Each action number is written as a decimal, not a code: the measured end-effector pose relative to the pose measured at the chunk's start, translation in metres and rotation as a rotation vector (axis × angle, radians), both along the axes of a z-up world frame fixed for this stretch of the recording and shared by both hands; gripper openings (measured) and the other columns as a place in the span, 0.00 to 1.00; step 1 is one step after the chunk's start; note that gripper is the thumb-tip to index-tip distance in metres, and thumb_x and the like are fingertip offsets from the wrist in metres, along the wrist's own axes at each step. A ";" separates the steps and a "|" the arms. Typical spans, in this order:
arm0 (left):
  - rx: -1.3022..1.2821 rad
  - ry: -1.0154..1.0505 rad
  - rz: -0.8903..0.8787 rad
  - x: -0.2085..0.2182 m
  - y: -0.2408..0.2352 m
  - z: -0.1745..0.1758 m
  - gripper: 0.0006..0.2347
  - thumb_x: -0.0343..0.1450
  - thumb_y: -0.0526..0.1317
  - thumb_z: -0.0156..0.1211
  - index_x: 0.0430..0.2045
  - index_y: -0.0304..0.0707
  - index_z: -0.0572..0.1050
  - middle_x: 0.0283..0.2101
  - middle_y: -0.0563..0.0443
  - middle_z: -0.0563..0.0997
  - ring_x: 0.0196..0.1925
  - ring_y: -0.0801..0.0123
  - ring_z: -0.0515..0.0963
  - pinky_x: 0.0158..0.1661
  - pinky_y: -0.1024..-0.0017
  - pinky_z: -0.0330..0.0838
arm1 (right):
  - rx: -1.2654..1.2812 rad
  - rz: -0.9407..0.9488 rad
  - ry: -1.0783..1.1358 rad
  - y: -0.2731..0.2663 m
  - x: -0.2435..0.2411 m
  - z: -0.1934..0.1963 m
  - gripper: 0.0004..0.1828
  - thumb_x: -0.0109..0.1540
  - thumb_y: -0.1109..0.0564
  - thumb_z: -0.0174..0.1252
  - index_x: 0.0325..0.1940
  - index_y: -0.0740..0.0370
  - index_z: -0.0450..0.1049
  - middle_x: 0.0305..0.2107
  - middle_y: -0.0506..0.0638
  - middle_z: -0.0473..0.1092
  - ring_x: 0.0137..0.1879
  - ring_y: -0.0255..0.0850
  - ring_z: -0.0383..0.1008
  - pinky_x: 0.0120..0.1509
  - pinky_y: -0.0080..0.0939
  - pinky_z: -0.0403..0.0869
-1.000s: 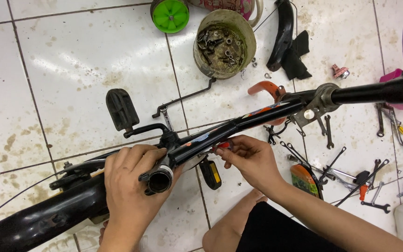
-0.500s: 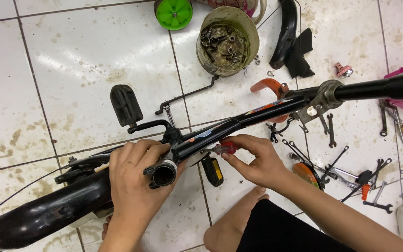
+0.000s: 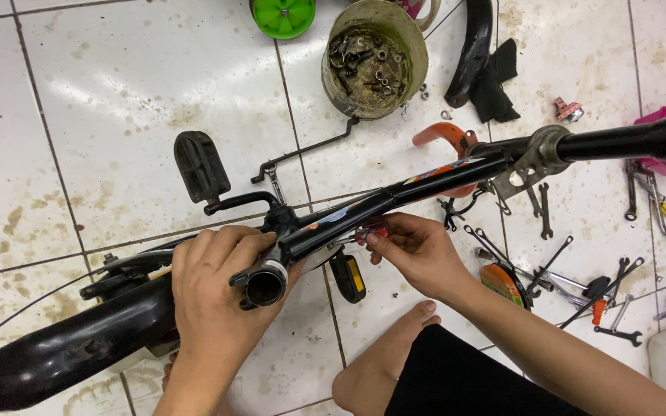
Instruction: The person sits on the floor and uses a screwdriver to tighten screws on the chain guard of a small bicycle. They then flip the bicycle over and continue to tighten screws on the frame and pedal area.
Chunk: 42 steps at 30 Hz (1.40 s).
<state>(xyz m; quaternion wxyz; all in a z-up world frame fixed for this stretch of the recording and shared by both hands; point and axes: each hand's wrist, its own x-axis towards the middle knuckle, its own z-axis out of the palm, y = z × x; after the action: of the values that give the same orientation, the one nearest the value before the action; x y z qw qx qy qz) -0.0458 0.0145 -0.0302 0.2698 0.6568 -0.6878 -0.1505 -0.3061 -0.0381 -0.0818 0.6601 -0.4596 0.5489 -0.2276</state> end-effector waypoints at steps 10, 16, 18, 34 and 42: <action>-0.020 -0.019 0.003 -0.002 0.000 0.001 0.14 0.65 0.50 0.75 0.36 0.45 0.80 0.37 0.58 0.80 0.40 0.63 0.76 0.42 0.63 0.61 | -0.598 0.339 0.184 -0.007 0.005 0.025 0.14 0.65 0.55 0.60 0.51 0.66 0.77 0.43 0.53 0.79 0.47 0.43 0.81 0.51 0.38 0.78; -0.020 -0.023 0.001 -0.002 0.001 0.001 0.15 0.65 0.50 0.75 0.37 0.44 0.80 0.37 0.57 0.80 0.41 0.64 0.77 0.43 0.64 0.62 | -0.367 0.150 0.286 0.005 0.013 0.013 0.12 0.63 0.51 0.64 0.30 0.60 0.77 0.21 0.43 0.68 0.31 0.32 0.65 0.36 0.34 0.68; -0.028 -0.039 0.006 -0.003 0.000 0.003 0.15 0.65 0.49 0.76 0.36 0.45 0.79 0.37 0.58 0.79 0.40 0.64 0.76 0.43 0.64 0.61 | -0.386 0.086 0.327 0.003 0.019 0.016 0.25 0.61 0.52 0.69 0.18 0.57 0.63 0.15 0.42 0.58 0.26 0.30 0.56 0.30 0.33 0.61; 0.001 -0.102 0.076 -0.012 0.000 -0.003 0.21 0.59 0.59 0.79 0.26 0.45 0.76 0.30 0.60 0.75 0.37 0.66 0.75 0.44 0.67 0.62 | -0.243 0.157 0.176 -0.003 -0.017 -0.003 0.14 0.64 0.50 0.59 0.42 0.61 0.83 0.34 0.48 0.81 0.40 0.34 0.77 0.45 0.35 0.76; -0.019 -0.078 0.084 -0.016 -0.004 0.002 0.18 0.62 0.50 0.82 0.24 0.42 0.75 0.28 0.57 0.75 0.34 0.66 0.74 0.42 0.67 0.61 | -0.356 0.010 -0.018 -0.002 -0.021 0.004 0.14 0.58 0.58 0.71 0.45 0.63 0.78 0.35 0.49 0.78 0.37 0.35 0.74 0.46 0.32 0.77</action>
<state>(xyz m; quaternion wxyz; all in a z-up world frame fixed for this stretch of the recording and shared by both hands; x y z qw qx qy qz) -0.0623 0.0101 -0.0278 0.2550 0.6879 -0.6712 -0.1066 -0.3273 -0.0403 -0.0776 0.5743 -0.5697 0.4918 -0.3221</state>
